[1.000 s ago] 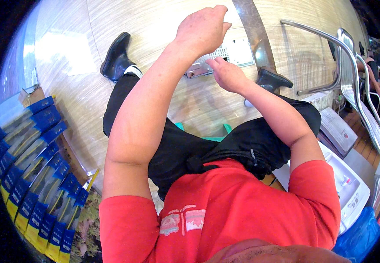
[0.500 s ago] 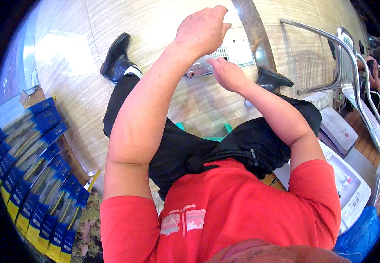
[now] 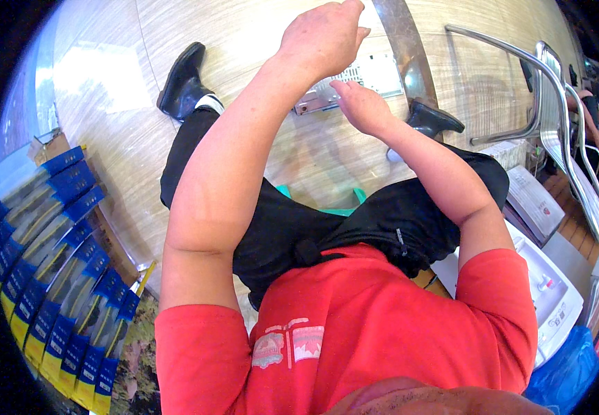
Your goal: The person is repairing a car stereo unit by tightening screws with a screwdriver while sitting on a stool.
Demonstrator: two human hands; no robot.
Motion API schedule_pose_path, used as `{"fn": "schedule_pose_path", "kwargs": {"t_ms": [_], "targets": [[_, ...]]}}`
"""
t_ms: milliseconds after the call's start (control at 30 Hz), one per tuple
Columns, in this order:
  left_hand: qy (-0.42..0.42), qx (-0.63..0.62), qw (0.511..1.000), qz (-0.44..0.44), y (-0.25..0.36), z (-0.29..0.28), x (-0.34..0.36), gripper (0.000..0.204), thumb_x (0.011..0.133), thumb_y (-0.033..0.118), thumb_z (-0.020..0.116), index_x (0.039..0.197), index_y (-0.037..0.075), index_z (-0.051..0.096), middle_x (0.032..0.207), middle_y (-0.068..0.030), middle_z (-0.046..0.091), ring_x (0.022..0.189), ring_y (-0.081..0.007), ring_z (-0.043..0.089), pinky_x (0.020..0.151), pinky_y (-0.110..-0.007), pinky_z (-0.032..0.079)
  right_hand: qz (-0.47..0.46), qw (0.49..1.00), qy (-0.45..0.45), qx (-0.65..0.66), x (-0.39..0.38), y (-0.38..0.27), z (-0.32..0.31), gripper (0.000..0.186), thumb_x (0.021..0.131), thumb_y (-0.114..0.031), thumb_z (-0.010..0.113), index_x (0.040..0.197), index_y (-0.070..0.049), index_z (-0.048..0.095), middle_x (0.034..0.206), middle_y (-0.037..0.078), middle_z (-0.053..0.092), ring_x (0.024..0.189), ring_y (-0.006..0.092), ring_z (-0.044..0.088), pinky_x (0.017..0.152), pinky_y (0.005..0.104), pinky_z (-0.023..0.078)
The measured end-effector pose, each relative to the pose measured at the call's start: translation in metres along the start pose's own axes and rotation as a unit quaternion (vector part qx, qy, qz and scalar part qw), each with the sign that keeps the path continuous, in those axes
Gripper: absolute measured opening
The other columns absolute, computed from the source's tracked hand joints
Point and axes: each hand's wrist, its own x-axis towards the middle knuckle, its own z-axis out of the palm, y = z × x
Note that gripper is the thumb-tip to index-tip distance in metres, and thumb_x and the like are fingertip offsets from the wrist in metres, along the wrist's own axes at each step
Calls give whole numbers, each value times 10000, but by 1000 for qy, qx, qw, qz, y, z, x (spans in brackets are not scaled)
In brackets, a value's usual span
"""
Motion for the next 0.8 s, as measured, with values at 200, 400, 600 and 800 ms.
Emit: {"fn": "schedule_pose_path", "kwargs": {"t_ms": [200, 400, 600, 800], "targets": [[-1, 5, 1000, 7, 0, 0, 0, 327, 936, 217, 633, 1178, 3, 580, 1070, -265, 667, 1036, -433, 638, 891, -502, 512, -69, 994, 75, 25, -3, 4, 8, 397, 909, -67, 522, 1305, -68, 524, 1062, 207, 629, 935, 384, 678, 788, 509, 549], [-9, 3, 1000, -2, 2, 0, 1, 323, 938, 213, 633, 1178, 2, 581, 1070, -262, 668, 1038, -431, 638, 891, -500, 513, -13, 999, 38, 17, -2, 0, 4, 401, 917, -64, 506, 1318, -68, 515, 1108, 221, 612, 992, 382, 663, 832, 502, 542], [-22, 5, 1000, -9, 3, -3, 1, 335, 941, 215, 631, 1189, -4, 581, 1074, -264, 669, 1042, -430, 639, 891, -496, 515, -24, 999, 22, 32, -4, -6, 0, 446, 920, -52, 504, 1365, -64, 497, 1121, 196, 614, 1034, 380, 635, 871, 493, 522], [-27, 5, 1000, -13, 6, -3, 2, 335, 941, 215, 632, 1188, -7, 582, 1067, -268, 669, 1037, -430, 641, 890, -494, 516, -22, 998, 58, 7, 0, 3, 8, 384, 933, -91, 494, 1315, -65, 518, 1039, 213, 651, 931, 394, 681, 781, 509, 553]]}}
